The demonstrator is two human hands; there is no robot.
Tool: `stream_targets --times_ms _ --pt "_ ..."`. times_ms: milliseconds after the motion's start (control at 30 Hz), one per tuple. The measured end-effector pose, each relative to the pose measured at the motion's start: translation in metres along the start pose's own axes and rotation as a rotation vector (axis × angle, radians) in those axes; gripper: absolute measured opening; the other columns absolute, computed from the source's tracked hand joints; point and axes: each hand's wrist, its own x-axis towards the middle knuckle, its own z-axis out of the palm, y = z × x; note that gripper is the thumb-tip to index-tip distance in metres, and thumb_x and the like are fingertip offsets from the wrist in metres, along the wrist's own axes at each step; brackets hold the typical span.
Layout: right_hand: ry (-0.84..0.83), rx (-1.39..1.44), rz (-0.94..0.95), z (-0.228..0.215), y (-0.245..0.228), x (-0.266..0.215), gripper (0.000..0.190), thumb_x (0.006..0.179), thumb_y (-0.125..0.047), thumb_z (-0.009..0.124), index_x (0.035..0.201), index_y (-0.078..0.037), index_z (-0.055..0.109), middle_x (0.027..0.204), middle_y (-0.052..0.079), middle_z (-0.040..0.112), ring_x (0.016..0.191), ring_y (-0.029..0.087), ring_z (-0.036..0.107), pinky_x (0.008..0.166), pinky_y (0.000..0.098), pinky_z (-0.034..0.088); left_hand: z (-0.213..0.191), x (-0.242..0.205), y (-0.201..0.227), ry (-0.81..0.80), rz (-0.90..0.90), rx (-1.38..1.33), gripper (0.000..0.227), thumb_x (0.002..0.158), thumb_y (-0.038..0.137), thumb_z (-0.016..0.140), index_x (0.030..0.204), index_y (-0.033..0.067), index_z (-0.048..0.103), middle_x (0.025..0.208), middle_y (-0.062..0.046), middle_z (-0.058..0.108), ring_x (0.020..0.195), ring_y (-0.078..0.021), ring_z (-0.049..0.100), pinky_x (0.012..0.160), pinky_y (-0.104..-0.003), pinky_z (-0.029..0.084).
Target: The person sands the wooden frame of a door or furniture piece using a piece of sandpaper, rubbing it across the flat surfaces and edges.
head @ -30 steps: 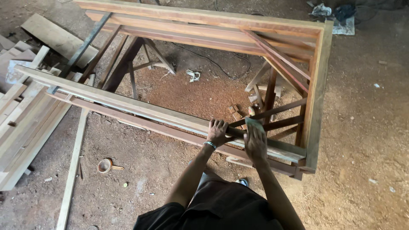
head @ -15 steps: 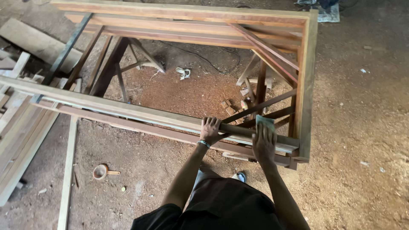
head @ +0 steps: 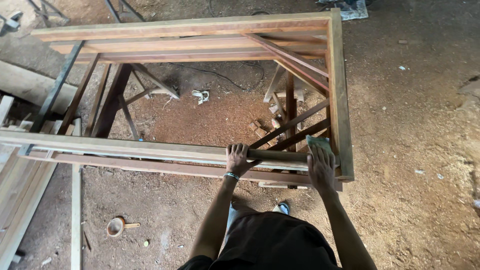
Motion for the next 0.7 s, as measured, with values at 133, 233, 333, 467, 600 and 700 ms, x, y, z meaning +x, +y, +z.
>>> stream_targets --times_ms 133,233,333,467,600,700 --pt "0.071 -0.027 -0.018 0.008 -0.015 -0.005 0.054 0.111 -0.033 0.033 0.158 -0.007 0.036 0.161 0.014 0.041 0.149 0.029 0.037 0.128 0.0527 0.021 0.003 -0.002 -0.003 0.03 0.025 0.005 0.08 0.068 0.075 0.079 0.112 0.0101 0.064 0.11 -0.012 0.063 0.11 -0.0313 0.058 0.111 -0.057 0.032" --pt "0.08 0.087 -0.133 -0.015 -0.016 -0.036 0.054 0.112 -0.035 0.031 0.16 -0.011 0.034 0.164 0.012 0.037 0.153 0.031 0.033 0.127 0.0508 0.021 0.005 -0.005 -0.005 0.006 0.021 -0.003 0.081 0.069 0.076 0.077 0.114 0.0106 0.064 0.111 -0.012 0.064 0.112 -0.0305 0.058 0.111 -0.055 0.034" --pt "0.09 -0.044 -0.106 -0.026 0.007 -0.037 0.052 0.111 -0.028 0.03 0.161 -0.014 0.034 0.168 0.014 0.031 0.155 0.029 0.03 0.128 0.0542 0.019 0.009 -0.001 -0.006 -0.012 0.007 0.02 0.082 0.067 0.079 0.076 0.112 0.0112 0.065 0.113 -0.012 0.064 0.113 -0.0299 0.059 0.113 -0.057 0.032" --pt "0.113 -0.065 -0.006 -0.012 0.009 -0.028 0.053 0.11 -0.031 0.032 0.159 -0.009 0.033 0.165 0.017 0.032 0.154 0.033 0.029 0.127 0.0529 0.021 0.011 0.0 -0.008 -0.057 -0.005 0.05 0.087 0.068 0.083 0.072 0.117 0.011 0.062 0.117 -0.012 0.063 0.114 -0.0299 0.058 0.113 -0.059 0.031" --pt "0.075 0.0 0.038 -0.005 -0.01 -0.018 0.054 0.11 -0.03 0.034 0.158 -0.005 0.035 0.162 0.022 0.035 0.151 0.038 0.031 0.125 0.0503 0.023 0.016 -0.005 -0.016 -0.105 -0.028 0.056 0.092 0.066 0.085 0.07 0.122 0.0127 0.059 0.124 -0.015 0.059 0.119 -0.0337 0.054 0.108 -0.056 0.035" --pt "0.07 0.033 -0.041 -0.013 -0.024 -0.025 0.049 0.109 -0.023 0.039 0.155 -0.008 0.04 0.161 0.018 0.041 0.151 0.035 0.037 0.127 0.0489 0.026 0.025 -0.004 -0.019 -0.03 0.052 0.171 0.091 0.07 0.086 0.07 0.122 0.0125 0.058 0.124 -0.017 0.059 0.118 -0.0355 0.054 0.11 -0.066 0.029"
